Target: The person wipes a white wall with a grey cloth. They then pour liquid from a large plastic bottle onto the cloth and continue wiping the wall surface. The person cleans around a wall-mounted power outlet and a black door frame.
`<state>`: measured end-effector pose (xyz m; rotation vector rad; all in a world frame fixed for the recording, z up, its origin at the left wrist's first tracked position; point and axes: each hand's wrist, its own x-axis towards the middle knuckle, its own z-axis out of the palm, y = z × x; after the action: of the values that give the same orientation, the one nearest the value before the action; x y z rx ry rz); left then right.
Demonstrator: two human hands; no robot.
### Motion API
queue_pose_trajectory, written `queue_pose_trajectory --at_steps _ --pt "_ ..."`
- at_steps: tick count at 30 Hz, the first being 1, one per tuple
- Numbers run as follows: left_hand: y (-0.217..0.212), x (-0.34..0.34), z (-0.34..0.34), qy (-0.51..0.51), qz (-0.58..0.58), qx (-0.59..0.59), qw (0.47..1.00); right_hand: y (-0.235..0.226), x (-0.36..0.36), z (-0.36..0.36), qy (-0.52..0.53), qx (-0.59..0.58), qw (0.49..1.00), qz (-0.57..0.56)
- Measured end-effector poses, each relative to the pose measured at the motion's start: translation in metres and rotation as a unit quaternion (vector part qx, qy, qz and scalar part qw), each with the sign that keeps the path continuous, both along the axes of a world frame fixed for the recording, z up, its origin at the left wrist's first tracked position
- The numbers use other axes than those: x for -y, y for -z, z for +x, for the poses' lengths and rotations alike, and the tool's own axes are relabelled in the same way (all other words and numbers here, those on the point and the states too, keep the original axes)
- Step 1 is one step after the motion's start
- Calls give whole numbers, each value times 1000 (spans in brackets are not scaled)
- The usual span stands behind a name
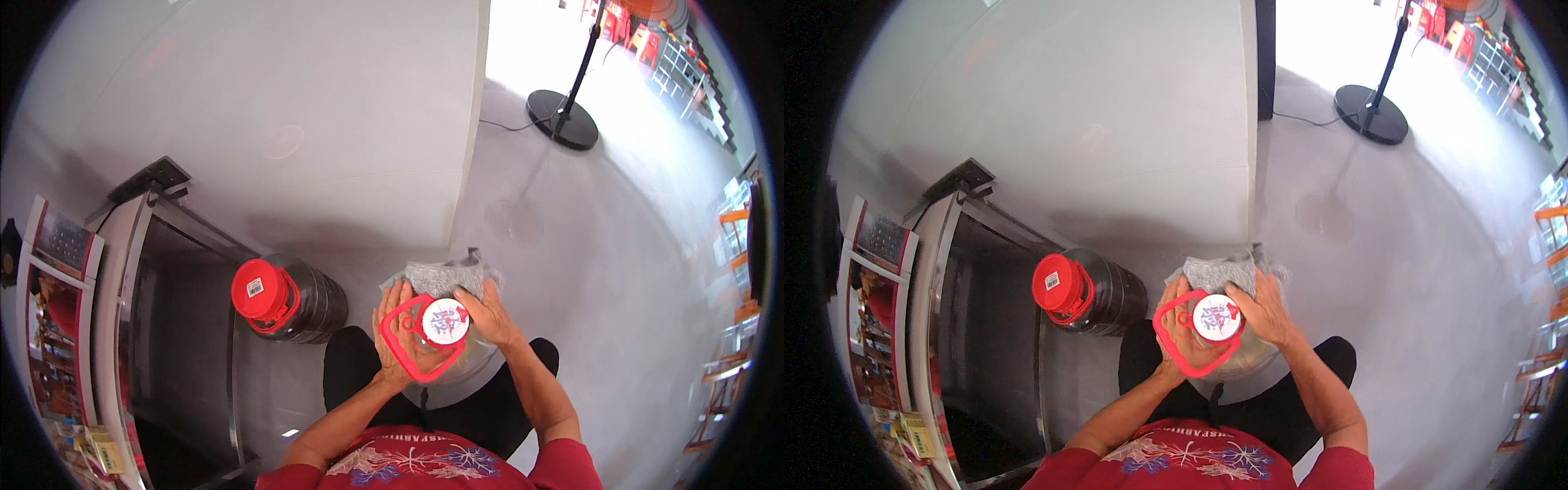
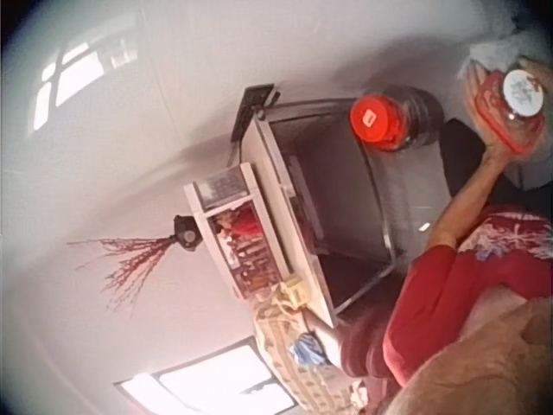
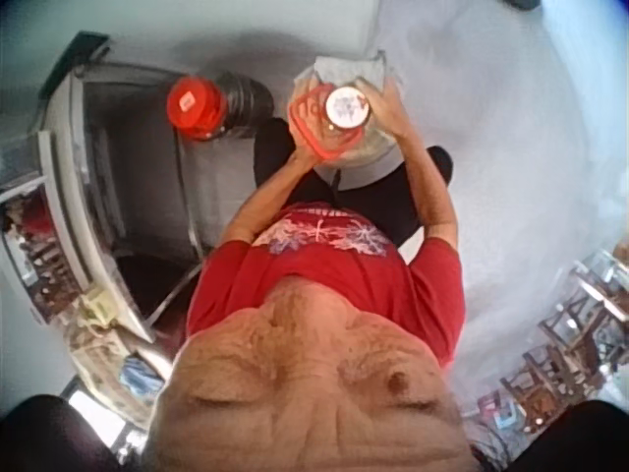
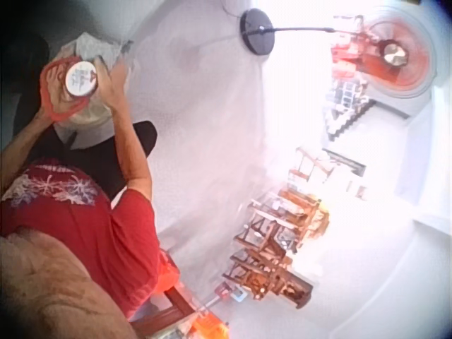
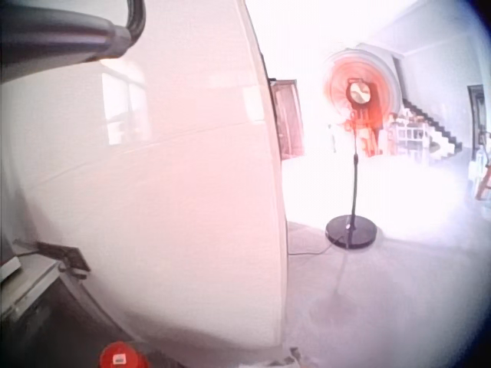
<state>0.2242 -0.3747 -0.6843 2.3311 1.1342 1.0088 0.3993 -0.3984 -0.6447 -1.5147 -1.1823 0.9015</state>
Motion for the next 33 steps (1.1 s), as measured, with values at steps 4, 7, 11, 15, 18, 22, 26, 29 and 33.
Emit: queue_pose_trajectory --at_steps 4,7,11,15,18,22,26,29,33 --pt "-11 0 -1 16 -47 -45 998 16 18 -12 68 -61 996 -11" --pt "-19 0 -14 71 -45 -52 995 39 42 -23 100 -30 994 -31" --pt "-27 -16 -21 203 -77 -32 976 21 76 -49 185 -80 979 -24" --pt "-34 -13 0 222 -84 -80 968 -5 79 -20 188 -219 956 -43" --pt "-21 -16 4 230 -86 -49 968 -23 55 3 215 -150 965 -26" --pt "-15 -18 0 221 -66 -32 972 -92 -15 25 225 2 965 138" --pt "-17 -20 -6 209 -62 -28 976 -187 -123 30 205 326 788 479" --pt "-10 -17 4 218 -60 -8 974 -236 -176 34 239 509 630 536" --pt "-19 -14 0 207 -74 -48 974 -224 -235 44 265 602 544 520"
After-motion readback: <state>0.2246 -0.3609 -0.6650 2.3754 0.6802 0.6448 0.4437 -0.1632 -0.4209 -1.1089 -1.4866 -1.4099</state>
